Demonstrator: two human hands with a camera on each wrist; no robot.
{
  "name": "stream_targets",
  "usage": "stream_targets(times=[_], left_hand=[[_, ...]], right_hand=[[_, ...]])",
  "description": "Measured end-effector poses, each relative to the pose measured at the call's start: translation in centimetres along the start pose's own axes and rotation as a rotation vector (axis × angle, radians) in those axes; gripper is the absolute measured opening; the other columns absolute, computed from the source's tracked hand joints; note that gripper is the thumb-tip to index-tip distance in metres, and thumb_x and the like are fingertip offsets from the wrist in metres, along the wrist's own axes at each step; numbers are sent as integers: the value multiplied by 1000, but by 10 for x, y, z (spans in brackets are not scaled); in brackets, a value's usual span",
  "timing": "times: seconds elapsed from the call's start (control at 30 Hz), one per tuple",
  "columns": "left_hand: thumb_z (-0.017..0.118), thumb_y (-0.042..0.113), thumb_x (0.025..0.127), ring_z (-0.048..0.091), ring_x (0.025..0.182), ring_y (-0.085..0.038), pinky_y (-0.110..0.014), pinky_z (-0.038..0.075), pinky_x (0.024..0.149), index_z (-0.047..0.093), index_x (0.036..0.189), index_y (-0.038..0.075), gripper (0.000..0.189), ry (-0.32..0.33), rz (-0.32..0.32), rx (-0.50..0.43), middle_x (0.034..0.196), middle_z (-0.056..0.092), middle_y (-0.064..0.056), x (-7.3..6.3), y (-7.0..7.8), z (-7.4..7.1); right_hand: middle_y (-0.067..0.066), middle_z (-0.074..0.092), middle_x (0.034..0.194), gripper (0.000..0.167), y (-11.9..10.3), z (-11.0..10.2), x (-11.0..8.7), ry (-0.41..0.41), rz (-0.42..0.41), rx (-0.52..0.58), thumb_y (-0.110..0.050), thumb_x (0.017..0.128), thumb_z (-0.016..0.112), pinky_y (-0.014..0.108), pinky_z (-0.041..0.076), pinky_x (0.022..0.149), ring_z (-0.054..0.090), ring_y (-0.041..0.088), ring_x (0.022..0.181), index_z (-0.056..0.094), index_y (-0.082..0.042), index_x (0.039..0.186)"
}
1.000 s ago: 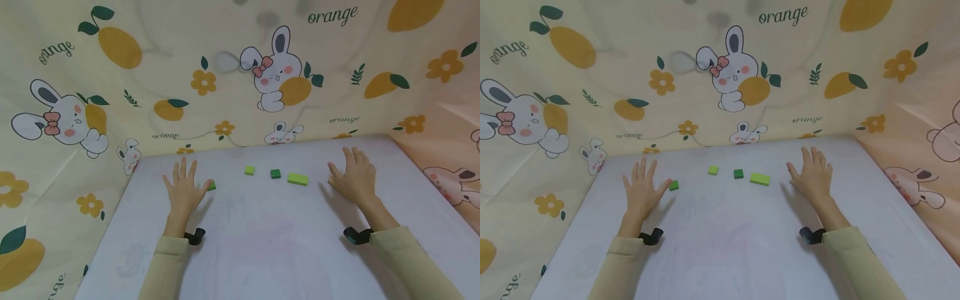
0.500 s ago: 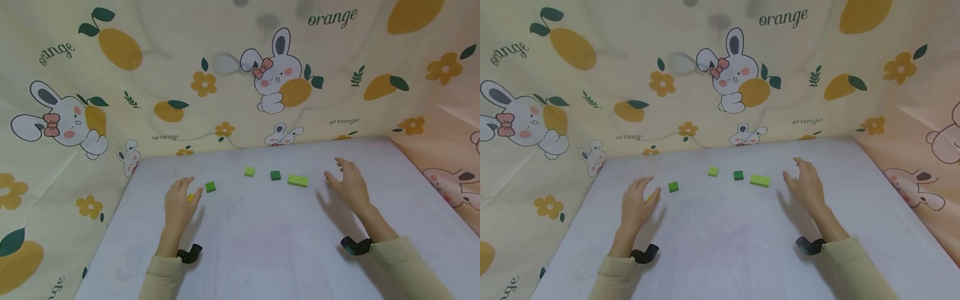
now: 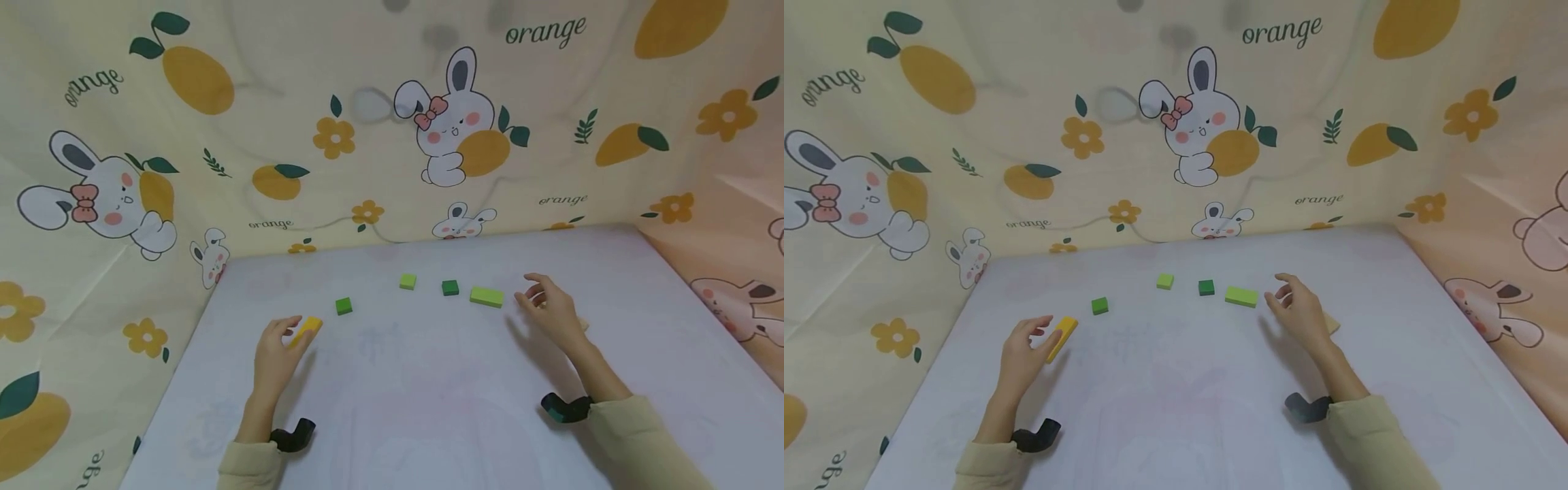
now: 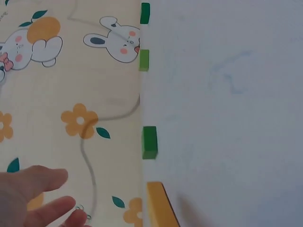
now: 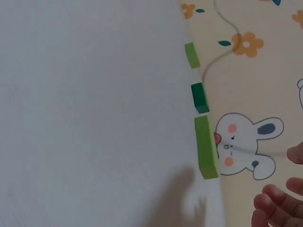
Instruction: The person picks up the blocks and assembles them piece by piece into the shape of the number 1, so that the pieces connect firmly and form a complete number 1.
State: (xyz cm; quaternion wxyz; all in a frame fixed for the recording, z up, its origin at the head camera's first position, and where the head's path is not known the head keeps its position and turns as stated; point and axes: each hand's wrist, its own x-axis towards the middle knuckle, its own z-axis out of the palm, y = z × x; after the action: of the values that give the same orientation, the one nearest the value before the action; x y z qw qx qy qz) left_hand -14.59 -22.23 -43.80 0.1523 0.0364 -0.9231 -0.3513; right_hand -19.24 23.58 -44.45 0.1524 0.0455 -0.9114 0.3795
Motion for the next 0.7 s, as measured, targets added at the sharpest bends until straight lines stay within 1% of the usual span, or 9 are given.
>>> stream_targets(times=[0.17,0.23,0.37,0.43,0.5,0.57,0.63,0.7], left_hand=[[73,19,85,59,101,-33,-37,45,81,63,122,-1,43,-37,-82,19,116,64,-21,-4,-11,-4],[72,19,85,59,102,-34,-37,46,82,62,123,-2,44,-62,-124,21,118,63,-23,-5,-15,-6],[72,19,85,60,103,-37,-40,50,83,61,123,-4,47,-122,-220,11,119,61,-27,-8,-21,-8],[72,18,84,61,102,-37,-37,51,80,60,124,-5,47,-148,-265,3,118,61,-28,-9,-25,-9],[72,18,84,61,100,-36,-31,50,76,60,123,-6,48,-164,-293,-3,115,62,-28,-9,-28,-9],[73,17,83,61,95,-33,-25,46,72,60,122,-7,48,-173,-304,-1,113,64,-28,-8,-30,-9],[73,16,82,60,91,-28,-21,42,69,61,120,-8,47,-178,-310,-2,110,65,-27,-8,-32,-9],[74,16,80,58,87,-24,-20,41,68,61,119,-9,48,-188,-318,-3,106,65,-26,-7,-33,-8]], right_hand=[[20,64,90,38,6,9,2,-81,32,42,-16,92,63,16,43,61,49,-5,69,55,3,125],[21,64,90,39,8,12,3,-122,45,68,-16,93,62,16,43,59,51,-4,68,54,2,126],[27,64,91,41,14,18,7,-214,81,164,-13,93,61,20,47,54,58,4,62,51,6,128],[27,64,91,43,16,21,10,-261,118,206,-14,93,61,22,49,53,59,8,60,50,6,130],[23,63,90,46,17,23,12,-297,164,236,-16,94,61,23,49,53,58,8,60,48,6,132],[15,60,87,48,19,24,15,-319,204,254,-18,94,62,22,47,53,55,6,59,48,4,134],[7,56,83,49,21,26,18,-343,236,268,-19,93,62,21,44,53,51,4,59,49,3,134],[3,53,78,49,23,27,20,-368,252,276,-19,93,63,20,41,51,47,3,57,49,3,135]])
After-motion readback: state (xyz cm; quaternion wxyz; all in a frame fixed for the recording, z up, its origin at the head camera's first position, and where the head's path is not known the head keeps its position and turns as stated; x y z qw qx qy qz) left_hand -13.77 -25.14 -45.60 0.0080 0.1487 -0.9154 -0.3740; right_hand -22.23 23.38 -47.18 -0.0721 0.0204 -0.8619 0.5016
